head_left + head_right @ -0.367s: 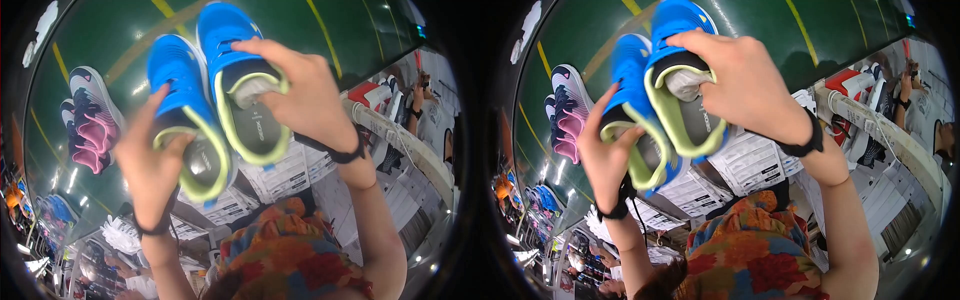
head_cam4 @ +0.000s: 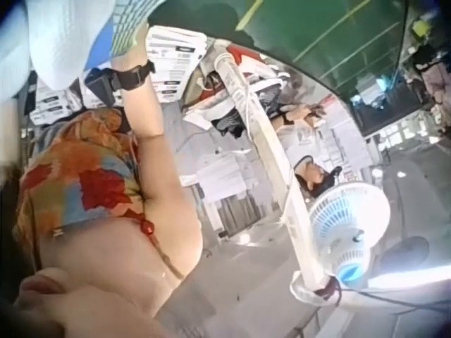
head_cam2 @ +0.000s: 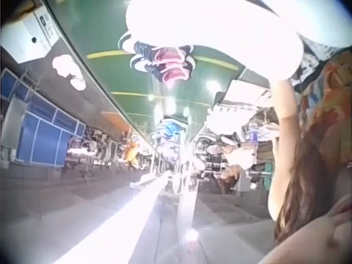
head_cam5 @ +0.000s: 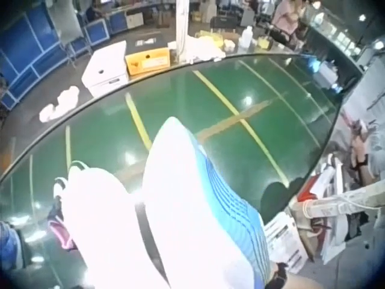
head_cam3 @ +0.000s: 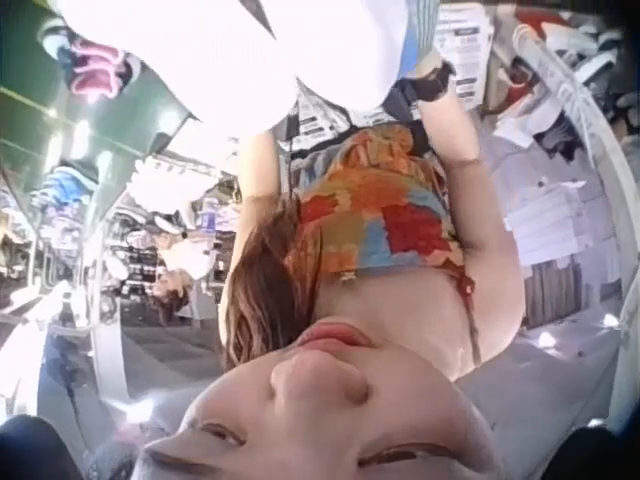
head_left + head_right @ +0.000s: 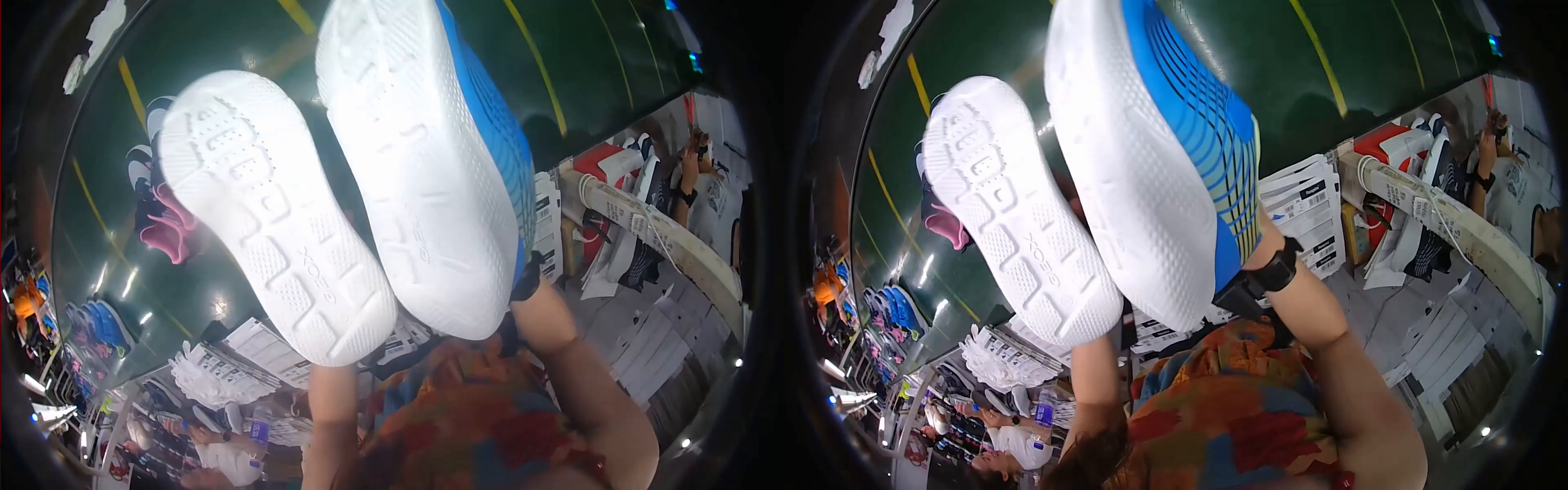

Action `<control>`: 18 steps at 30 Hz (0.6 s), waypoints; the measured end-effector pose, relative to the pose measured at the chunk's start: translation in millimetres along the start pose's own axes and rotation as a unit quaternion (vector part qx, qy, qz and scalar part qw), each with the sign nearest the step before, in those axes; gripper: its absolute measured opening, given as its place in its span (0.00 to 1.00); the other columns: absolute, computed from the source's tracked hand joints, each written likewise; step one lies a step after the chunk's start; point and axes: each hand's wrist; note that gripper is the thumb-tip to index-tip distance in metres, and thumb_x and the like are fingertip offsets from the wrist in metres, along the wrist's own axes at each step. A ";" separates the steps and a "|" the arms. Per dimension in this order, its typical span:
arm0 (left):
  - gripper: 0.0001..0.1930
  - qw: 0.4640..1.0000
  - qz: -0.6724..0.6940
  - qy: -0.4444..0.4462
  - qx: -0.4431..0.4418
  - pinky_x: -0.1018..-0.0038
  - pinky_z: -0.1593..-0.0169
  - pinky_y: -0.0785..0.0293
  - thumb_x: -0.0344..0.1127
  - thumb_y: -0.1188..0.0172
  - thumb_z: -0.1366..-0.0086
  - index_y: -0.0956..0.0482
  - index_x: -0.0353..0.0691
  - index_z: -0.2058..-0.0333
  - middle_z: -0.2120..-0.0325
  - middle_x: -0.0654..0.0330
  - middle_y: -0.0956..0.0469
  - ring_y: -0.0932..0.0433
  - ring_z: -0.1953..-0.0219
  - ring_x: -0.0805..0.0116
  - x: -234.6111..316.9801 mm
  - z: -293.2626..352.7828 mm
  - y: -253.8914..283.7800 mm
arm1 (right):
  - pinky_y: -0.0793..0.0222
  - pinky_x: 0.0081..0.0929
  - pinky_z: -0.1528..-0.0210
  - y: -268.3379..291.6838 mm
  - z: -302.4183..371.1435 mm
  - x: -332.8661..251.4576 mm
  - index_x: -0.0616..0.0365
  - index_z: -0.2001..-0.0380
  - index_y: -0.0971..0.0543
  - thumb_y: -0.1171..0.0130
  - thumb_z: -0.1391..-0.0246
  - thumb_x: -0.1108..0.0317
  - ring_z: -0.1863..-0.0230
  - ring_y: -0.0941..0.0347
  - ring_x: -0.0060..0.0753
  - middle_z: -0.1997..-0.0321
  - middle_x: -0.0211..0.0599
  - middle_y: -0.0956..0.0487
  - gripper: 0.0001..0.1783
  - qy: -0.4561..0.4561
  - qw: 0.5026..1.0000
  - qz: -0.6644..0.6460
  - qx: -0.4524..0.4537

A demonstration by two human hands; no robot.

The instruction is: The recorder is matching shoes with their corresponding labels and organizing them at a workstation in a shoe factory.

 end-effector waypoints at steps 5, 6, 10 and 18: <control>0.21 0.989 0.121 0.067 0.043 0.68 0.52 0.22 0.26 0.53 0.34 0.31 0.31 0.43 0.52 0.51 0.23 0.20 0.54 0.60 -40.7 9.9 20.2 | 0.30 0.37 0.39 -14.4 33.6 17.7 0.54 0.35 0.38 0.39 0.44 0.72 0.39 0.30 0.35 0.39 0.39 0.28 0.35 -0.102 0.962 -0.254 0.014; 0.20 0.983 0.154 0.087 0.039 0.68 0.52 0.22 0.27 0.54 0.33 0.31 0.31 0.43 0.52 0.50 0.23 0.20 0.54 0.60 -58.7 -1.2 22.5 | 0.30 0.38 0.39 -6.9 44.0 23.2 0.54 0.35 0.38 0.39 0.43 0.72 0.38 0.30 0.36 0.39 0.39 0.28 0.34 -0.116 0.949 -0.292 0.028; 0.19 0.997 0.023 0.058 0.039 0.67 0.50 0.24 0.30 0.53 0.32 0.30 0.32 0.45 0.52 0.52 0.23 0.21 0.53 0.56 -63.4 -29.1 60.8 | 0.26 0.33 0.47 17.7 11.6 28.1 0.57 0.37 0.38 0.44 0.46 0.82 0.44 0.27 0.35 0.45 0.41 0.26 0.32 -0.078 0.970 -0.107 0.205; 0.21 0.872 -0.421 -0.250 0.010 0.64 0.43 0.31 0.27 0.43 0.41 0.27 0.33 0.48 0.52 0.45 0.24 0.24 0.48 0.48 -26.7 51.9 -42.2 | 0.26 0.31 0.60 76.4 139.6 1.9 0.59 0.50 0.24 0.37 0.46 0.68 0.56 0.22 0.43 0.54 0.44 0.21 0.20 0.023 0.912 0.397 0.099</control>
Point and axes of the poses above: each hand's wrist, its own z-axis away from the middle knuckle, its own y-axis out of the back of the hand, x = y × z
